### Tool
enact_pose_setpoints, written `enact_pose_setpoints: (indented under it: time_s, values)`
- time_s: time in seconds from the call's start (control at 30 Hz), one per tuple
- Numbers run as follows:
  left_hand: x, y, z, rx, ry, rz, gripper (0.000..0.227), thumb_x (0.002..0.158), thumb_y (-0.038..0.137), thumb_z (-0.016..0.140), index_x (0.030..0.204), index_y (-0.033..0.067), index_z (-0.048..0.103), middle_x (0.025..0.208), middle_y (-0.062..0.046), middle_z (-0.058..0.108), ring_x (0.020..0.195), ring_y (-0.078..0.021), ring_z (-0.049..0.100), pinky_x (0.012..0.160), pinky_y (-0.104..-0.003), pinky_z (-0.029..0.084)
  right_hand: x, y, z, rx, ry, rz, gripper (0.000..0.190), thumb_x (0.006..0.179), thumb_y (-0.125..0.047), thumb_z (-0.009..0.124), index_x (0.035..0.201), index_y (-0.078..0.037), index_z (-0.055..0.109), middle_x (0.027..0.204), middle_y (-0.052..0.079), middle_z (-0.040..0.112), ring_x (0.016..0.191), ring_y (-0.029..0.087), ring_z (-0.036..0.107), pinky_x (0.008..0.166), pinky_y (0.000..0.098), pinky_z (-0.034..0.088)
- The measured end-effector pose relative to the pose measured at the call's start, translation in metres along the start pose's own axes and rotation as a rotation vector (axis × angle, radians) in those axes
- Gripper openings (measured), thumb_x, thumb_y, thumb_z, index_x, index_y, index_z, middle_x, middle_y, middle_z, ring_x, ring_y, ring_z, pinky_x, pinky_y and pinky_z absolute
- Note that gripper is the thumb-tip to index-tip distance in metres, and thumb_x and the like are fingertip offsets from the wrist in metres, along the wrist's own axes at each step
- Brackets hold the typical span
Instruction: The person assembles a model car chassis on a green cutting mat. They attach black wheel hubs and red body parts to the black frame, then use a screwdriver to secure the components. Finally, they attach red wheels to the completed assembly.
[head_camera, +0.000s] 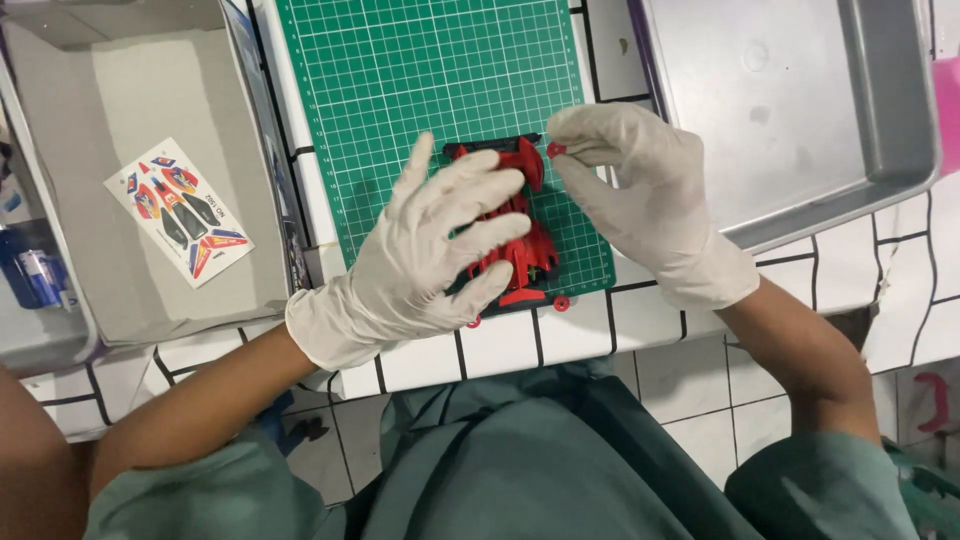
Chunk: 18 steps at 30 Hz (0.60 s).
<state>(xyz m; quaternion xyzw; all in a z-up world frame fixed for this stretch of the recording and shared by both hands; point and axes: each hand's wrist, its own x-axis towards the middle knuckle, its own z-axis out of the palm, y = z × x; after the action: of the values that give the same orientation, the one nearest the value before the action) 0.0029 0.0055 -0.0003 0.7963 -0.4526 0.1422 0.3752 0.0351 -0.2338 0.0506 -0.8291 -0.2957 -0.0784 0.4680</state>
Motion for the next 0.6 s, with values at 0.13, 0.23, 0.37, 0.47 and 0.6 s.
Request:
enact_pose_setpoints:
  time_s: [0.13, 0.23, 0.37, 0.47, 0.6]
  values:
    - [0.001, 0.000, -0.002, 0.115, 0.050, -0.439, 0.073, 0.097, 0.054, 0.067, 0.149, 0.0096, 0.044, 0.160, -0.017, 0.042, 0.152, -0.0392, 0.041, 0.128, -0.068, 0.021, -0.006, 0.014, 0.016, -0.014, 0.027, 0.122, 0.041, 0.104, 0.015, 0.065, 0.140, 0.001, 0.053, 0.116, 0.015, 0.068, 0.106, 0.023, 0.070, 0.100, 0.0331, 0.062]
    - [-0.004, -0.004, 0.004, 0.126, -0.021, -0.604, 0.103, 0.090, 0.063, 0.074, 0.159, 0.0044, 0.025, 0.167, -0.019, 0.034, 0.157, -0.0383, 0.034, 0.133, -0.060, 0.014, -0.007, 0.023, 0.026, 0.003, 0.094, 0.131, 0.049, 0.103, 0.019, 0.065, 0.143, -0.004, 0.050, 0.117, 0.012, 0.066, 0.107, 0.021, 0.068, 0.100, 0.0324, 0.062]
    - [-0.005, -0.006, 0.005, 0.142, -0.017, -0.598, 0.109, 0.091, 0.070, 0.068, 0.161, 0.0037, 0.018, 0.167, -0.016, 0.039, 0.155, -0.0391, 0.039, 0.134, -0.060, 0.014, -0.006, 0.030, 0.035, 0.212, 0.175, 0.245, 0.045, 0.103, 0.016, 0.064, 0.140, -0.006, 0.051, 0.128, 0.011, 0.063, 0.112, 0.019, 0.067, 0.101, 0.0309, 0.061]
    - [-0.006, -0.007, 0.006, 0.151, -0.018, -0.576, 0.111, 0.089, 0.068, 0.073, 0.160, 0.0025, 0.019, 0.165, -0.016, 0.044, 0.153, -0.0371, 0.043, 0.133, -0.060, 0.014, -0.009, 0.039, 0.037, 0.364, 0.185, 0.245, 0.034, 0.106, 0.000, 0.068, 0.136, -0.003, 0.052, 0.134, 0.012, 0.060, 0.115, 0.019, 0.066, 0.105, 0.0296, 0.058]
    - [-0.006, -0.006, 0.006, 0.174, -0.042, -0.596, 0.110, 0.090, 0.071, 0.068, 0.160, 0.0023, 0.019, 0.165, -0.014, 0.043, 0.153, -0.0354, 0.043, 0.133, -0.059, 0.014, -0.009, 0.036, 0.037, 0.334, 0.173, 0.242, 0.035, 0.105, 0.008, 0.065, 0.136, -0.003, 0.052, 0.136, 0.012, 0.060, 0.118, 0.021, 0.066, 0.107, 0.0313, 0.059]
